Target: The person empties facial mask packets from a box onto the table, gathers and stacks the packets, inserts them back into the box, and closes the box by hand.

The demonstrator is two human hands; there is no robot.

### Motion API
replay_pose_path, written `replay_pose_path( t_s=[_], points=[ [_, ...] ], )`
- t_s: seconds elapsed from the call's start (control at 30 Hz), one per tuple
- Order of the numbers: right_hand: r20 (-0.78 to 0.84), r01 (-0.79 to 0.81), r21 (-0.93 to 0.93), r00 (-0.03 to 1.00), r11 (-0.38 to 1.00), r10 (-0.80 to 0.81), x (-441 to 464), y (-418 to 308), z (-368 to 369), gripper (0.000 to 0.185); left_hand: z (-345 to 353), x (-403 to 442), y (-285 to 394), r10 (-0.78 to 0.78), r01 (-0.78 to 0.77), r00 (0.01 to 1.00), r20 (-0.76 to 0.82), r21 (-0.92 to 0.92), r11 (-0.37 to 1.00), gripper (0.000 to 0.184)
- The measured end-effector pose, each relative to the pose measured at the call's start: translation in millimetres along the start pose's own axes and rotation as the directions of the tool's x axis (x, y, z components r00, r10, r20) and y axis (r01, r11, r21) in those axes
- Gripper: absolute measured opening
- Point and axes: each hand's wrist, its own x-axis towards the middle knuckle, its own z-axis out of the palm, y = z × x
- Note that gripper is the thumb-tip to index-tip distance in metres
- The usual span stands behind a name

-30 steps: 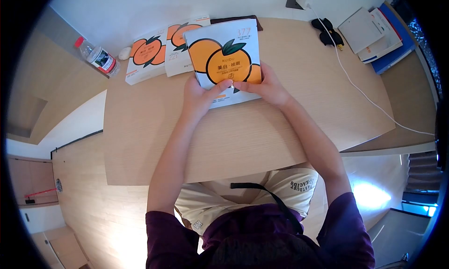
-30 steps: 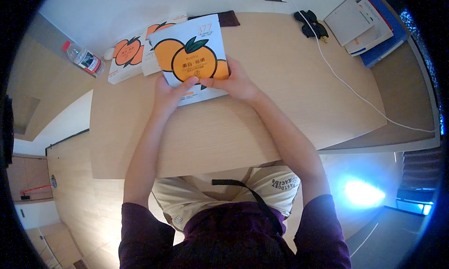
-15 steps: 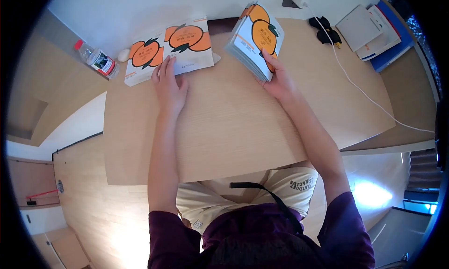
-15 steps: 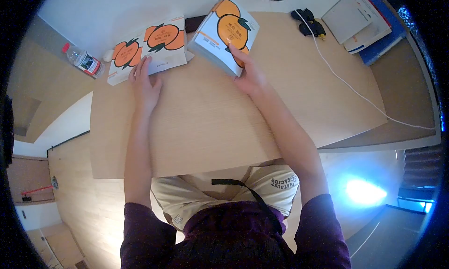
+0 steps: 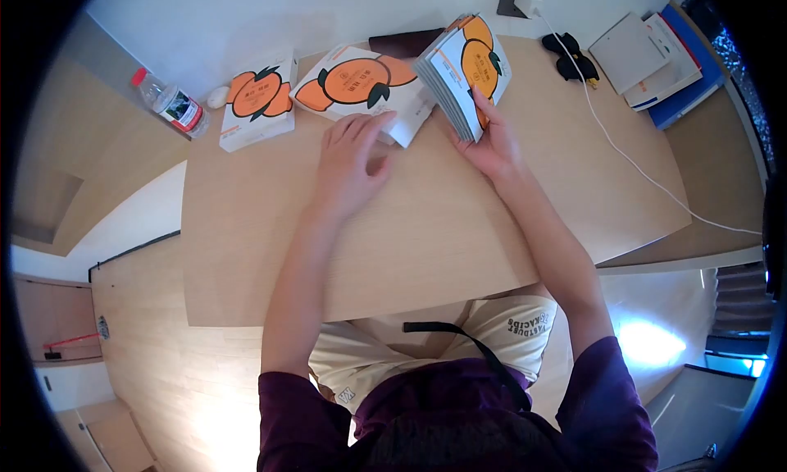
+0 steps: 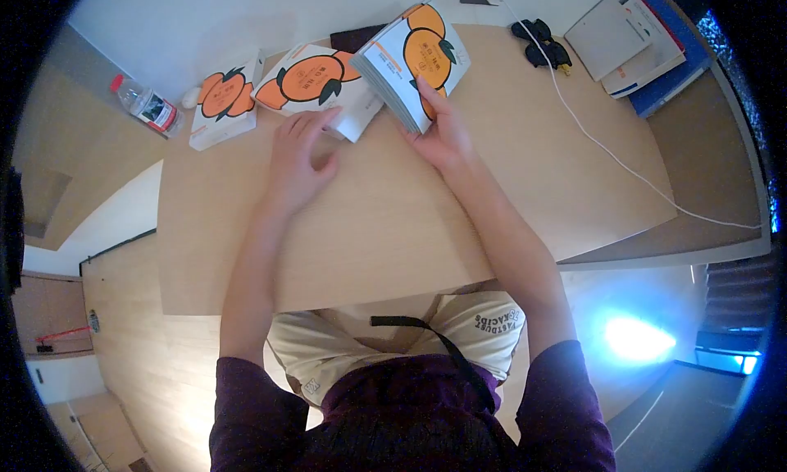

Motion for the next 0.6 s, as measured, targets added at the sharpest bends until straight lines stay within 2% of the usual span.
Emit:
replay_pose_path(
  t_s=[0.1,0.2,0.4,0.5,0.6],
  points=[
    [-0.071,0.030,0.005,0.997,1.000,-0.030,-1,1,2,0.025,6,0,10,-0.027,0.030,0.998,-0.059,0.058,0.998,0.059],
    [-0.040,0.022,0.032,0.999,0.999,-0.021,2,0,-1,0.024,8,3,12,-0.090,0.102,0.989,-0.119,0.101,0.990,0.049],
    [-0.019,0.021,0.042,1.000,0.999,-0.020,0,1,2,0.025,8,3,8,-0.157,0.156,0.979,-0.128,-0.016,0.988,0.029],
    [-0.030,0.028,0.032,0.999,0.999,-0.027,-3,1,6,0.025,13,5,8,-0.234,0.244,0.951,-0.200,0.024,0.970,0.024],
    [-0.079,0.030,0.025,0.997,0.999,-0.028,-3,-1,5,0.027,7,8,13,-0.371,0.356,0.911,-0.178,-0.113,0.928,0.021]
  ],
)
